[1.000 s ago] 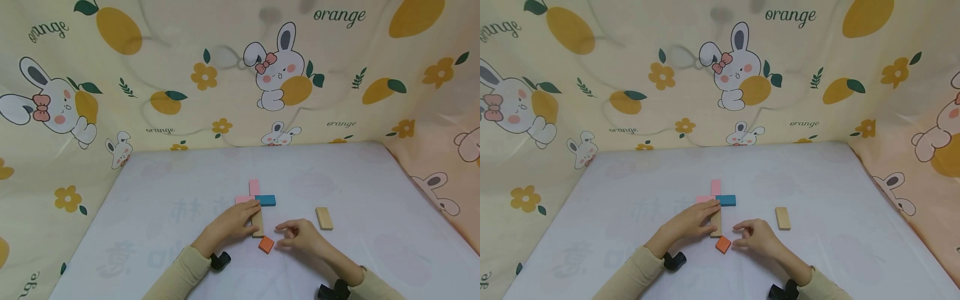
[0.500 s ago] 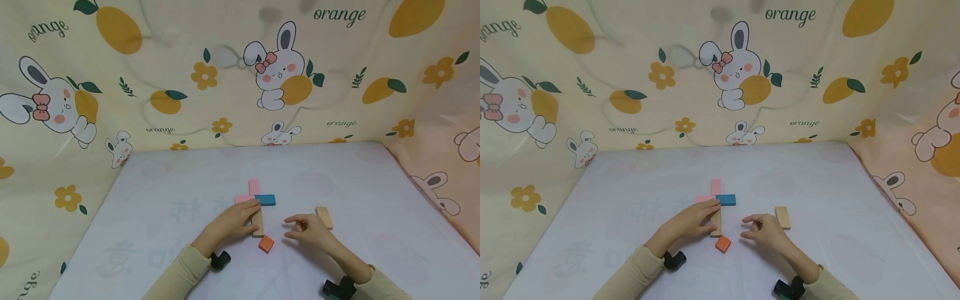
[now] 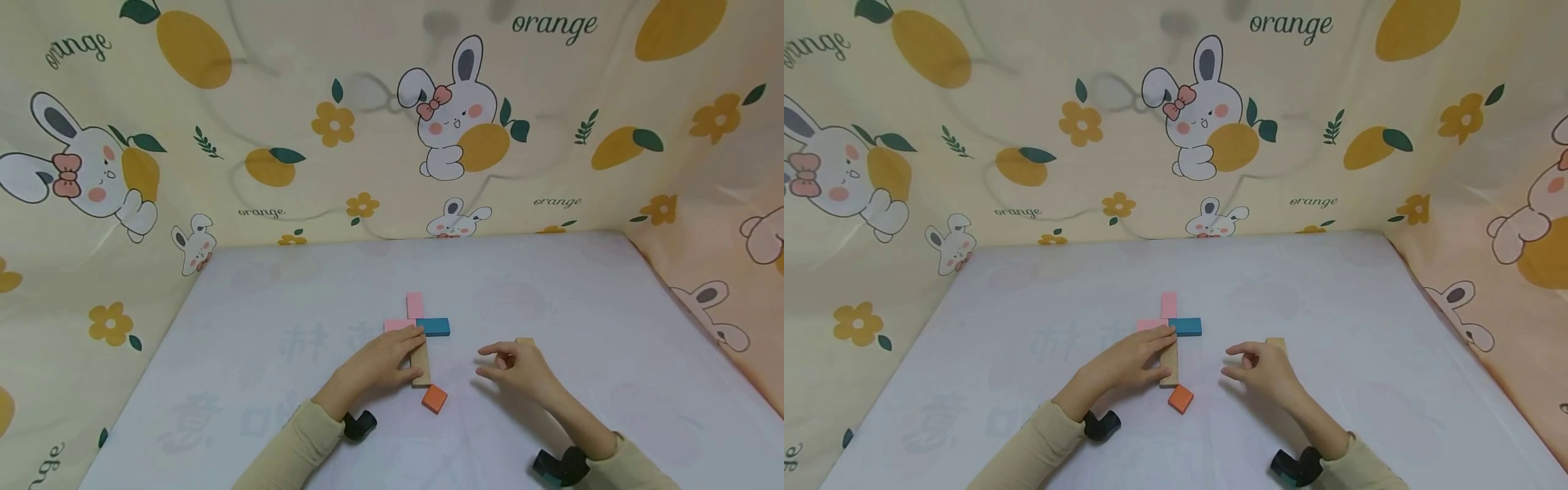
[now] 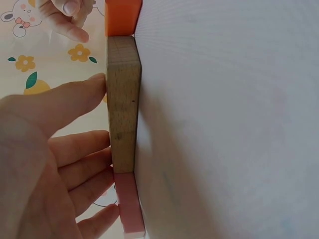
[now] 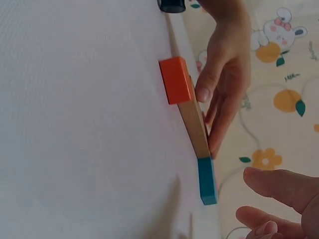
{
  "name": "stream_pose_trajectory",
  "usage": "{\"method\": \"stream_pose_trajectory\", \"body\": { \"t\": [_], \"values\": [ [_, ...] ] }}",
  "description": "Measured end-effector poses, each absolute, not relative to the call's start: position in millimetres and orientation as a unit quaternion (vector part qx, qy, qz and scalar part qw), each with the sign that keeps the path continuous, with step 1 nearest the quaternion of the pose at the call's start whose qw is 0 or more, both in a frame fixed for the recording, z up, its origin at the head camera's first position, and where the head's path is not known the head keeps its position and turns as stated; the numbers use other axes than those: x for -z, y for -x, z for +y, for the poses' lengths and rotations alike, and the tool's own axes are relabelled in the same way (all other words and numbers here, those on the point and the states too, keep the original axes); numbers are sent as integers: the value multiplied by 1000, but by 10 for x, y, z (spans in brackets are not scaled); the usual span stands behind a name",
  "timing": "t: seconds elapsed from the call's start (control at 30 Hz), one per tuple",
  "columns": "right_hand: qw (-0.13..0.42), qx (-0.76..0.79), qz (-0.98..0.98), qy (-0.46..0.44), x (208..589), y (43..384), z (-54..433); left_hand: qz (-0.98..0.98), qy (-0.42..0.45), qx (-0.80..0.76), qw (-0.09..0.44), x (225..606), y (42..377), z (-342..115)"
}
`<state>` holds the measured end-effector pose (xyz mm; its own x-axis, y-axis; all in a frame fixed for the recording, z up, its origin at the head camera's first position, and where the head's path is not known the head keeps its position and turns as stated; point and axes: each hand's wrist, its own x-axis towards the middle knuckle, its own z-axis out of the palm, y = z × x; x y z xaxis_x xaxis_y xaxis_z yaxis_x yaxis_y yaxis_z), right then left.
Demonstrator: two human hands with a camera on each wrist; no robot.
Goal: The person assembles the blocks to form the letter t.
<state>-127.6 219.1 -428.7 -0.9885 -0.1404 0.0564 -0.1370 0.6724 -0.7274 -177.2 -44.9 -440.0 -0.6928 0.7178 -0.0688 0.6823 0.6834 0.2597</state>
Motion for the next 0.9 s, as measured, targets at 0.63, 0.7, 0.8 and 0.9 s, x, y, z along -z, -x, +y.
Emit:
{"method": "stream_pose_trajectory", "body": {
  "t": [0.63,0.7,0.8,0.9],
  "values": [
    [-20,363,932,1,4263,1323,2385,915,-379,-106,88,4404,1763,-452],
    [-26,363,931,2,4264,1326,2415,915,-380,-105,86,4406,1765,-452],
    [-29,364,931,-1,4262,1322,2459,914,-381,-107,86,4409,1766,-451],
    [-31,359,933,-5,4255,1319,2502,914,-379,-112,91,4402,1764,-452]
  ]
}}
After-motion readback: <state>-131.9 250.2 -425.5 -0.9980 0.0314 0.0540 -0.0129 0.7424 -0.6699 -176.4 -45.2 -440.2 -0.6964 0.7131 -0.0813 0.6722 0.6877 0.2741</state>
